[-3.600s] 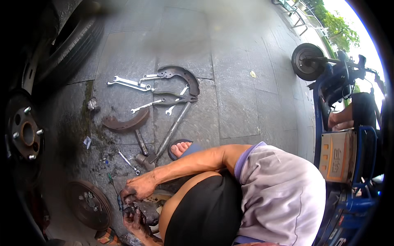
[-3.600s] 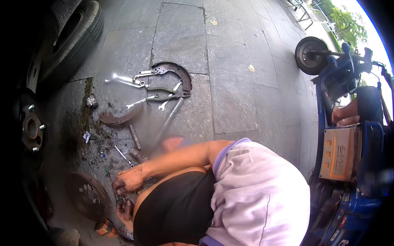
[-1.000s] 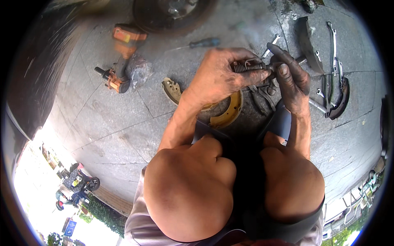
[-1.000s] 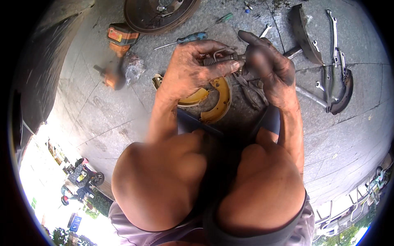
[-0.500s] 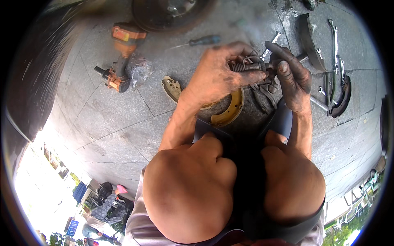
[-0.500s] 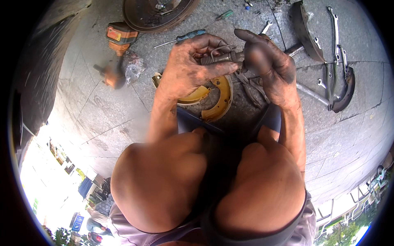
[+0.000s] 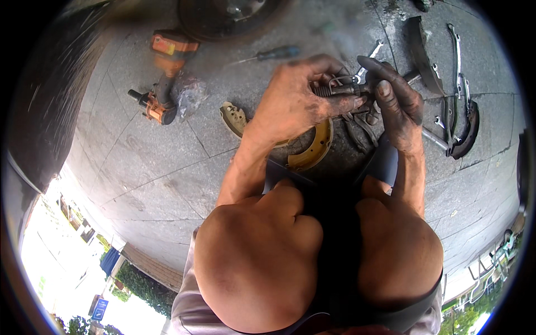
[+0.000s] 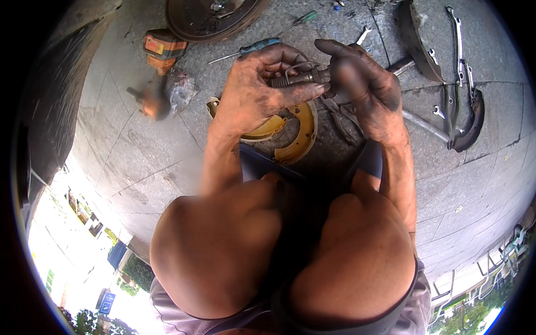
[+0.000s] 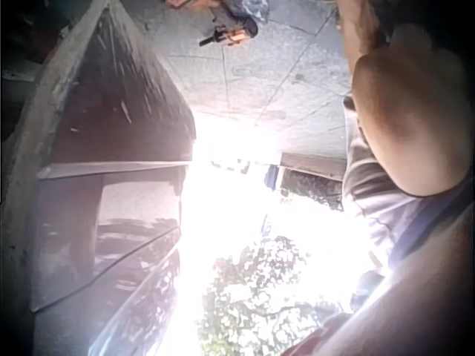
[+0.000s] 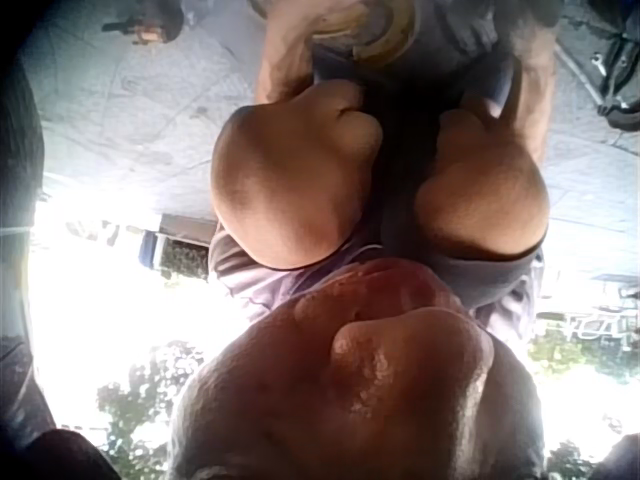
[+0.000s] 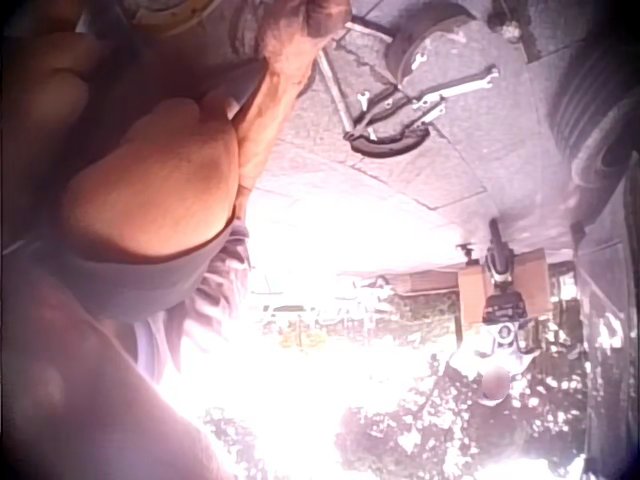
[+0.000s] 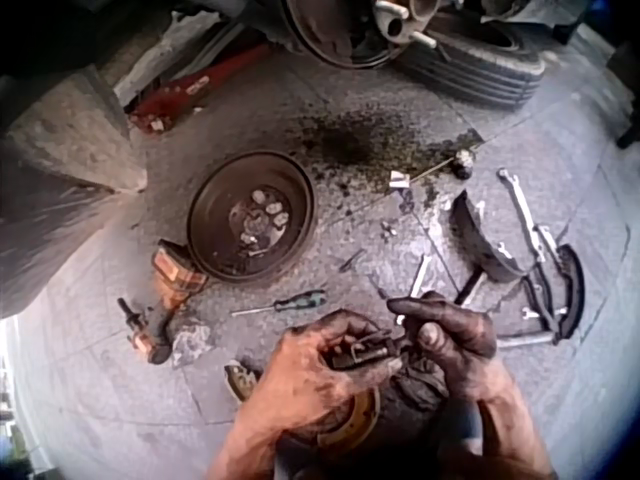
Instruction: The person assembles brake shoes with a spring and adjuster, then positions the assembly onto a wheel hub by hand. They align the components to the pins and secure them into place.
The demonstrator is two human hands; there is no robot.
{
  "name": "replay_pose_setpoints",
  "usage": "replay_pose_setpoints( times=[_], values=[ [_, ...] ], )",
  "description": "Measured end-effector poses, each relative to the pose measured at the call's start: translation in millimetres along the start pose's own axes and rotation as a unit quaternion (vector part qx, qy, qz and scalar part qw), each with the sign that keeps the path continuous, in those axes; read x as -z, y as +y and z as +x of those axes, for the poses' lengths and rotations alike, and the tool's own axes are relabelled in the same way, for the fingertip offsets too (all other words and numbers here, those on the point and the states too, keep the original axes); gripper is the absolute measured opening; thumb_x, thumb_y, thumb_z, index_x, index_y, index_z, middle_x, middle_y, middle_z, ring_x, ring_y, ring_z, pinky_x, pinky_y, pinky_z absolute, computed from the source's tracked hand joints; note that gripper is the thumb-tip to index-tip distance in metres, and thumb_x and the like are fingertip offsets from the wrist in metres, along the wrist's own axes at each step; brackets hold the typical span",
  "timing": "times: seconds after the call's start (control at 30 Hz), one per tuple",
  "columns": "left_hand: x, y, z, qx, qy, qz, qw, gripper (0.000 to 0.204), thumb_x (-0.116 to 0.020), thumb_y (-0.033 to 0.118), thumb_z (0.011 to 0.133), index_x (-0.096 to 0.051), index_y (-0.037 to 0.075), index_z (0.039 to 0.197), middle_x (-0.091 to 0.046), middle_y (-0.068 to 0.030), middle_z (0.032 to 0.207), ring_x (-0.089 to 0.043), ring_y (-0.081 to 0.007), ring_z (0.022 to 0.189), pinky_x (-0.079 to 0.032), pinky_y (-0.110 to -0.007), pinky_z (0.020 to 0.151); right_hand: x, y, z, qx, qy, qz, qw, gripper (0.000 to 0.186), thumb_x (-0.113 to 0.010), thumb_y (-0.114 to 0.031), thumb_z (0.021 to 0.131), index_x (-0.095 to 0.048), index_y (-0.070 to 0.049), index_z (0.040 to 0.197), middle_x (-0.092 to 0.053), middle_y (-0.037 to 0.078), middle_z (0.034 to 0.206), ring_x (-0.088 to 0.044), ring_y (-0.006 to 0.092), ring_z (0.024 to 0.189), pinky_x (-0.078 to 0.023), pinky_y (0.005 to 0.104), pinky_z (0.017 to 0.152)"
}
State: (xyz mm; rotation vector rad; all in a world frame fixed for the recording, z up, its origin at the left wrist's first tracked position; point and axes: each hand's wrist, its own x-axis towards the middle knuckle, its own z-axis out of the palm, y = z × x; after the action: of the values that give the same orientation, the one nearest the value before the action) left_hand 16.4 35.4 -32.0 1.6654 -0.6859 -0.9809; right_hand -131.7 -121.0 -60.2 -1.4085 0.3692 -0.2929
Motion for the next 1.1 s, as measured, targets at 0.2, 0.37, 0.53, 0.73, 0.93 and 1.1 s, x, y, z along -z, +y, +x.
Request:
replay_pose_setpoints(
  times=[0.2, 0.37, 0.53, 0.73, 0.93, 1.1],
  values=[
    [3.3, 7.4, -2.2, -0.015, -0.003, 0.06, 0.998, 0.033, -0.089, 0.022, 0.078, -0.074, 0.001, 0.099, -0.07, -0.0034, 0.079, -0.064, -0.0063, 0.072, -0.049, -0.022, 0.061, 0.7, -0.1, -1.5, 0.0, 0.003, -0.002, 1.0, 0.029, -0.062, -0.02, 0.101, -0.069, -0.01, 0.127, -0.065, 0.013, 0.134, -0.066, 0.0124, 0.1, -0.058, 0.026, 0.08],
    [0.3, -0.5, -2.6, -0.022, 0.006, -0.002, 1.0, 0.035, -0.09, 0.023, 0.075, -0.073, 0.001, 0.098, -0.072, -0.0042, 0.084, -0.066, -0.0109, 0.075, -0.054, -0.027, 0.066, -5.4, -2.8, 0.6, 0.014, 0.015, -0.044, 0.999, 0.033, -0.062, -0.026, 0.101, -0.069, -0.011, 0.129, -0.069, 0.007, 0.114, -0.064, 0.0113, 0.093, -0.056, 0.0256, 0.08],
    [0.9, 5.8, -2.7, 0.012, 0.016, 0.008, 1.0, 0.038, -0.092, 0.02, 0.073, -0.073, 0.001, 0.099, -0.071, -0.0023, 0.086, -0.065, -0.0095, 0.077, -0.054, -0.026, 0.066, -8.8, -12.6, 2.2, -0.008, 0.013, -0.068, 0.998, 0.04, -0.061, -0.033, 0.101, -0.068, -0.007, 0.131, -0.057, -0.001, 0.087, -0.059, 0.0088, 0.083, -0.054, 0.0256, 0.077],
    [3.1, 5.3, -3.1, 0.026, -0.013, 0.042, 0.999, 0.038, -0.092, 0.021, 0.073, -0.074, 0.002, 0.102, -0.07, -0.003, 0.083, -0.065, -0.0098, 0.077, -0.054, -0.026, 0.069, -8.2, -9.2, 0.4, -0.016, 0.018, -0.044, 0.999, 0.04, -0.061, -0.033, 0.101, -0.068, -0.006, 0.13, -0.059, -0.001, 0.088, -0.059, 0.0089, 0.083, -0.053, 0.0258, 0.077],
    [-1.2, -0.1, -4.8, -0.046, 0.02, 0.073, 0.996, 0.038, -0.092, 0.021, 0.074, -0.074, 0.003, 0.102, -0.071, -0.0029, 0.082, -0.065, -0.0092, 0.075, -0.052, -0.025, 0.065, -11.0, -9.6, -0.4, -0.02, 0.023, -0.032, 0.999, 0.04, -0.061, -0.033, 0.101, -0.068, -0.006, 0.131, -0.059, -0.003, 0.088, -0.058, 0.0073, 0.085, -0.053, 0.0258, 0.078],
    [-1.1, 2.5, -5.2, -0.04, 0.031, 0.075, 0.996, 0.037, -0.091, 0.022, 0.074, -0.075, 0.002, 0.101, -0.072, -0.0034, 0.082, -0.064, -0.0096, 0.071, -0.051, -0.025, 0.063, -11.1, -11.6, -0.8, -0.013, 0.015, -0.054, 0.998, 0.04, -0.061, -0.032, 0.101, -0.068, -0.006, 0.131, -0.058, -0.003, 0.088, -0.057, 0.007, 0.086, -0.052, 0.0246, 0.078]
  ],
)
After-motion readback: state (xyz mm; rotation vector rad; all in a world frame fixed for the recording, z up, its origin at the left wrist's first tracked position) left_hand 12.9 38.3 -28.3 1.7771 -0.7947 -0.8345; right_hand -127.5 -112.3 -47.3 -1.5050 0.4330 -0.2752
